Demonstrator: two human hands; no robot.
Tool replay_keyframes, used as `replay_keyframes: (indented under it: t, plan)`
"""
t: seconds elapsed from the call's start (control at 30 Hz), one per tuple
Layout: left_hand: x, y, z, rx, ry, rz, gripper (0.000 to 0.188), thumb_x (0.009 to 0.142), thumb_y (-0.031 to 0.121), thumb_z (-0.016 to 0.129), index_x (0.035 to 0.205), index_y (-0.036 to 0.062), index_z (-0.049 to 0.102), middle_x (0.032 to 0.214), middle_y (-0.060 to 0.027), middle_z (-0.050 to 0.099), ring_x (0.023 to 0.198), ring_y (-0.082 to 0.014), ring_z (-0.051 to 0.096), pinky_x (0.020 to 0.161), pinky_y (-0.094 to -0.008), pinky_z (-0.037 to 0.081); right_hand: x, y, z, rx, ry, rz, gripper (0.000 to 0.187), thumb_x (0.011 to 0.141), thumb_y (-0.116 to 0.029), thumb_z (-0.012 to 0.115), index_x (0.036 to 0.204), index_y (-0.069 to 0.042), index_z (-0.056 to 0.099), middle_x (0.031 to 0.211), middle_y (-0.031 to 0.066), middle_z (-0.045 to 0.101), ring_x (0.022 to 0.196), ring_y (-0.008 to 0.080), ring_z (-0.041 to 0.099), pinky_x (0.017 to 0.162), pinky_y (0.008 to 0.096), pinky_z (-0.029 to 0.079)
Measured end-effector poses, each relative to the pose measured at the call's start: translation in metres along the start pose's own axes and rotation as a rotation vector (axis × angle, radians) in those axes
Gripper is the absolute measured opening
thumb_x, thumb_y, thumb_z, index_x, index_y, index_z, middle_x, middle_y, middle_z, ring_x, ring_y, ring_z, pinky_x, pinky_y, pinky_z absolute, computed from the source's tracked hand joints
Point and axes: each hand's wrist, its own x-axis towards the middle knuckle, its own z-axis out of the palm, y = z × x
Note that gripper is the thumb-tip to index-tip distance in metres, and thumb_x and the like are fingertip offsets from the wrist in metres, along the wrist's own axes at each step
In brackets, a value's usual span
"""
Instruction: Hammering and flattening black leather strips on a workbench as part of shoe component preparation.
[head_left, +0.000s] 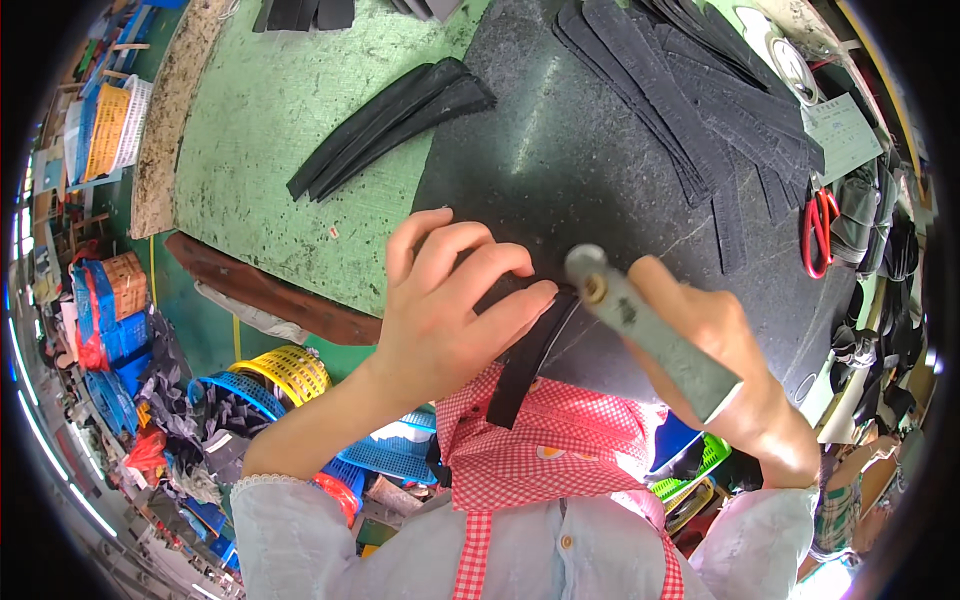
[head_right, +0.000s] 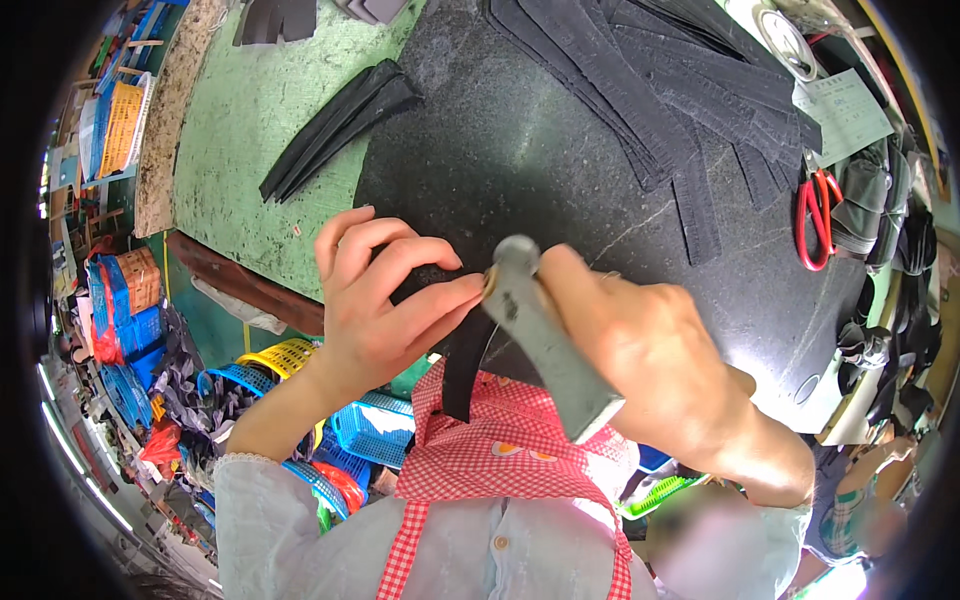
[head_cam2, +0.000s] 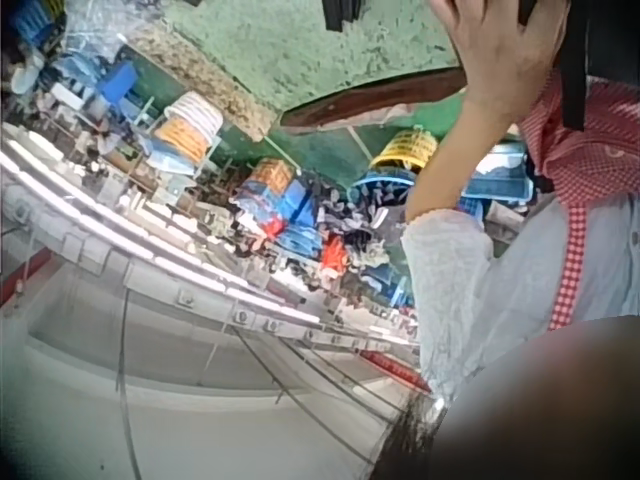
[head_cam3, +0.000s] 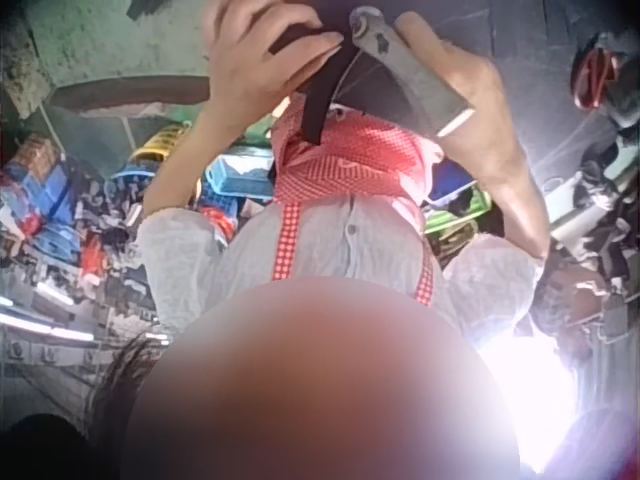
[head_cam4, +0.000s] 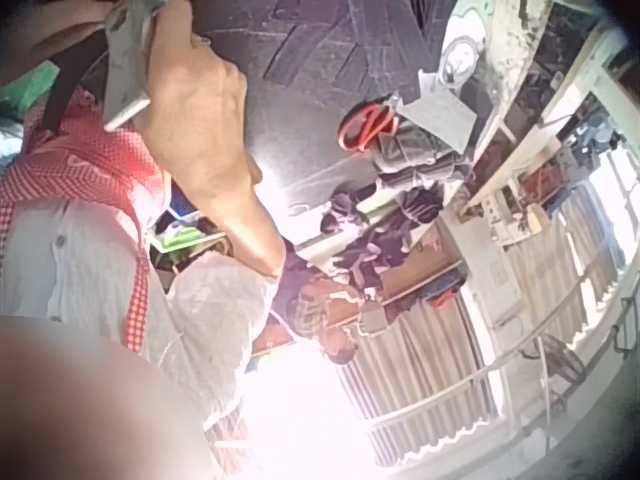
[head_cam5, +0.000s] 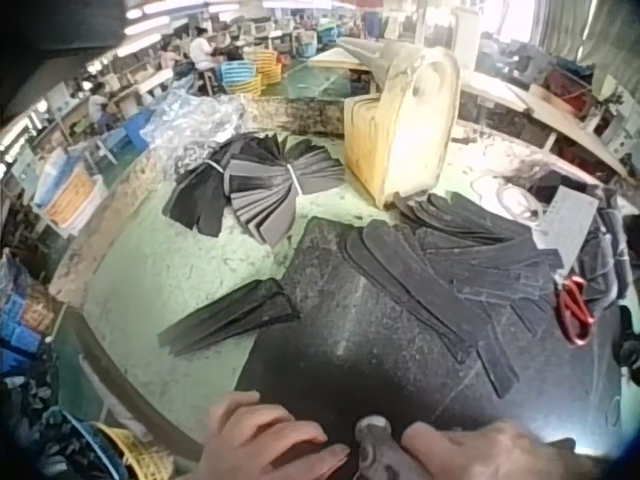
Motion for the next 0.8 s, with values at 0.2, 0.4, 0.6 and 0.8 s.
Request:
replay_keyframes:
  t: [0.2, 0.4, 0.6, 0.8]
  plan:
    - [-0.001, 0.000, -0.006, 0.052, 0.010, 0.050, 0.027, 0.073, 0.024, 0.088, 0.099, 0.0262, 0.080, 0.107, 0.0073, 0.066, 0.106, -0.0226, 0.056, 0.104, -0.0496, 0.039, -0.005, -0.013, 0.002, -0.085, -0.041, 0.006, 0.014, 0.102, -0.013, 0.063, 0.105, -0.003, 0.053, 0.072, 0.0180, 0.065, 0.066, 0.0394, 0.069, 0.057, 0.0524, 0.054]
    - [-0.008, -0.004, -0.002, -0.105, 0.005, -0.057, 0.027, 0.069, 0.021, 0.090, 0.094, 0.0256, 0.080, 0.108, 0.0059, 0.066, 0.106, -0.0245, 0.055, 0.102, -0.0499, 0.039, 0.000, -0.002, 0.003, -0.079, 0.026, -0.026, 0.016, 0.101, -0.013, 0.064, 0.104, -0.002, 0.053, 0.072, 0.0186, 0.064, 0.070, 0.0398, 0.070, 0.057, 0.0513, 0.054]
    - [-0.003, 0.006, -0.010, 0.004, -0.020, -0.117, 0.027, 0.070, 0.019, 0.089, 0.095, 0.0242, 0.079, 0.108, 0.0049, 0.066, 0.106, -0.0251, 0.055, 0.102, -0.0517, 0.039, 0.000, -0.006, 0.002, -0.041, -0.087, -0.031, 0.016, 0.101, -0.014, 0.064, 0.104, -0.003, 0.053, 0.073, 0.0185, 0.064, 0.069, 0.0391, 0.070, 0.057, 0.0514, 0.054]
    - [-0.015, 0.008, -0.003, -0.095, 0.032, -0.112, 0.023, 0.071, 0.017, 0.088, 0.091, 0.0233, 0.078, 0.107, 0.0050, 0.066, 0.106, -0.0253, 0.057, 0.105, -0.0529, 0.039, 0.002, -0.009, -0.002, -0.067, -0.033, -0.085, 0.017, 0.101, -0.015, 0.065, 0.103, -0.003, 0.053, 0.073, 0.0171, 0.064, 0.068, 0.0380, 0.070, 0.057, 0.0503, 0.054]
